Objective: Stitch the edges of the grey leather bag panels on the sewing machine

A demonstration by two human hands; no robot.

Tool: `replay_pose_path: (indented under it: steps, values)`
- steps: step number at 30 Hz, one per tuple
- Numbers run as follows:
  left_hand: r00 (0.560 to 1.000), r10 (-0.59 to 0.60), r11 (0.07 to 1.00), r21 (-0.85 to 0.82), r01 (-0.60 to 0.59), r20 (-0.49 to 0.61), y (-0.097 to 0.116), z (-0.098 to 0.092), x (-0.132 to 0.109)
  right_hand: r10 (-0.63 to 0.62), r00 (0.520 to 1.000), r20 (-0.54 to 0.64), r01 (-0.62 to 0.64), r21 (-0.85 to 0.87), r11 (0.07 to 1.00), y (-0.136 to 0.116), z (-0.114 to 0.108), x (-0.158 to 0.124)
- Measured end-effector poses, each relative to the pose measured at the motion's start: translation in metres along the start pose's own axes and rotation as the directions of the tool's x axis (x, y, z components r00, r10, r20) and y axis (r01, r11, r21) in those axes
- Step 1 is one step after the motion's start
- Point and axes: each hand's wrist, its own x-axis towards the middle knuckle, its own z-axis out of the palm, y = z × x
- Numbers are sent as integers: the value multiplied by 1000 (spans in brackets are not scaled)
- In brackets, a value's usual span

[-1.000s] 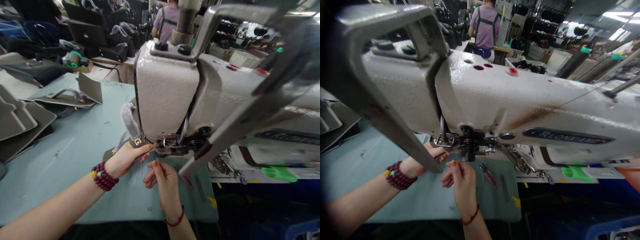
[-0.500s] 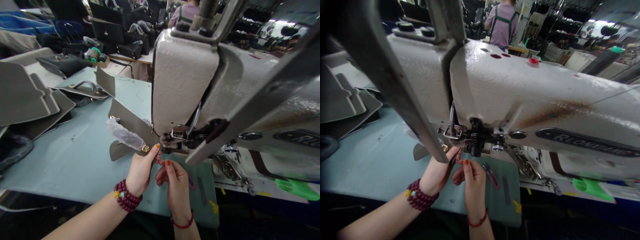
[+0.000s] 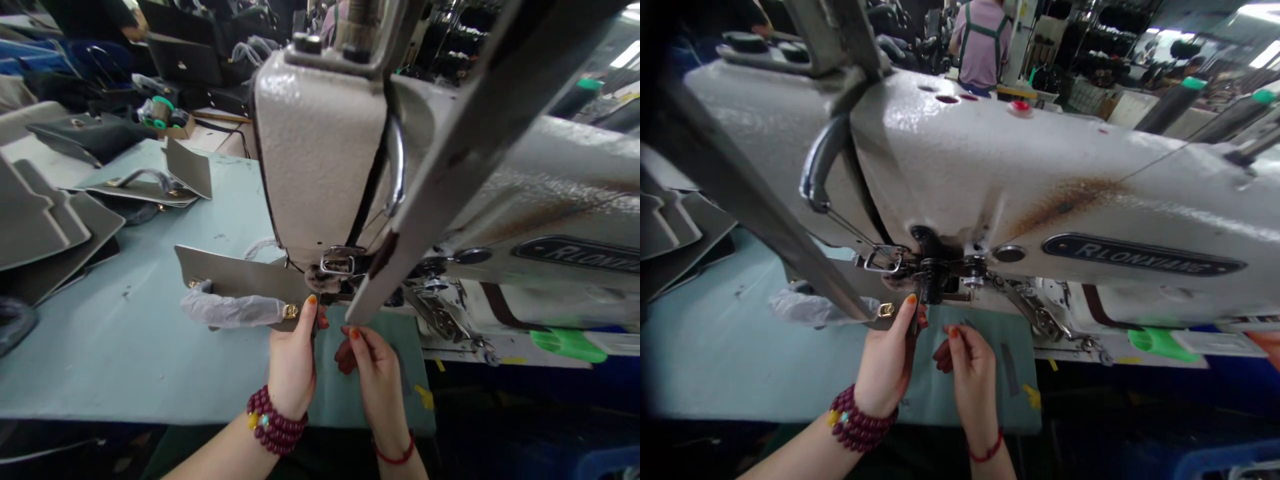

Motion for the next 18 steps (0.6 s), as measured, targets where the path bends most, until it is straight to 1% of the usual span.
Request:
replay_pose_path:
  steps: [3, 5, 7, 9, 10, 11, 12, 13, 14, 15, 16, 17, 18]
  values:
    - [998, -61, 996, -64, 61, -2, 4, 4, 1, -55, 992, -117, 29, -213, 977, 7, -12, 0]
    - [997, -79, 990, -116, 80, 17, 5, 6, 1, -142, 977, -158, 67, -405, 912, 15, -21, -1]
    - [994, -94, 983, -156, 101, 52, 2, 3, -1, -243, 961, -132, 114, -614, 781, 25, -30, -3]
    - [982, -130, 980, -133, 148, 137, -3, -9, -7, -316, 946, -69, 143, -786, 602, 36, -37, -5]
    - [963, -168, 979, -77, 188, 210, -4, -19, -12, -338, 940, -40, 148, -847, 511, 41, -40, -7]
    - [928, -223, 974, 19, 228, 300, -3, -32, -17, -359, 933, -17, 149, -890, 431, 46, -42, -7]
    - [878, -283, 958, 147, 244, 387, 2, -46, -21, -379, 925, 1, 151, -919, 366, 50, -44, -7]
    - [806, -353, 927, 291, 235, 475, 12, -61, -24, -396, 918, 17, 154, -936, 317, 54, -45, -7]
    - [758, -390, 894, 413, 175, 524, 26, -75, -23, -408, 912, 34, 163, -945, 285, 56, -47, -6]
    - [740, -361, 875, 481, 58, 567, 45, -87, -18, -418, 907, 48, 174, -947, 270, 58, -48, -5]
    - [756, -266, 857, 506, -99, 599, 67, -95, -8, -427, 902, 55, 188, -943, 276, 58, -49, -3]
    - [832, -45, 814, 503, -291, 553, 90, -100, 7, -435, 899, 53, 202, -931, 304, 58, -50, -3]
    - [852, 175, 726, 520, -450, 493, 112, -101, 27, -433, 900, 38, 209, -911, 355, 56, -50, -3]
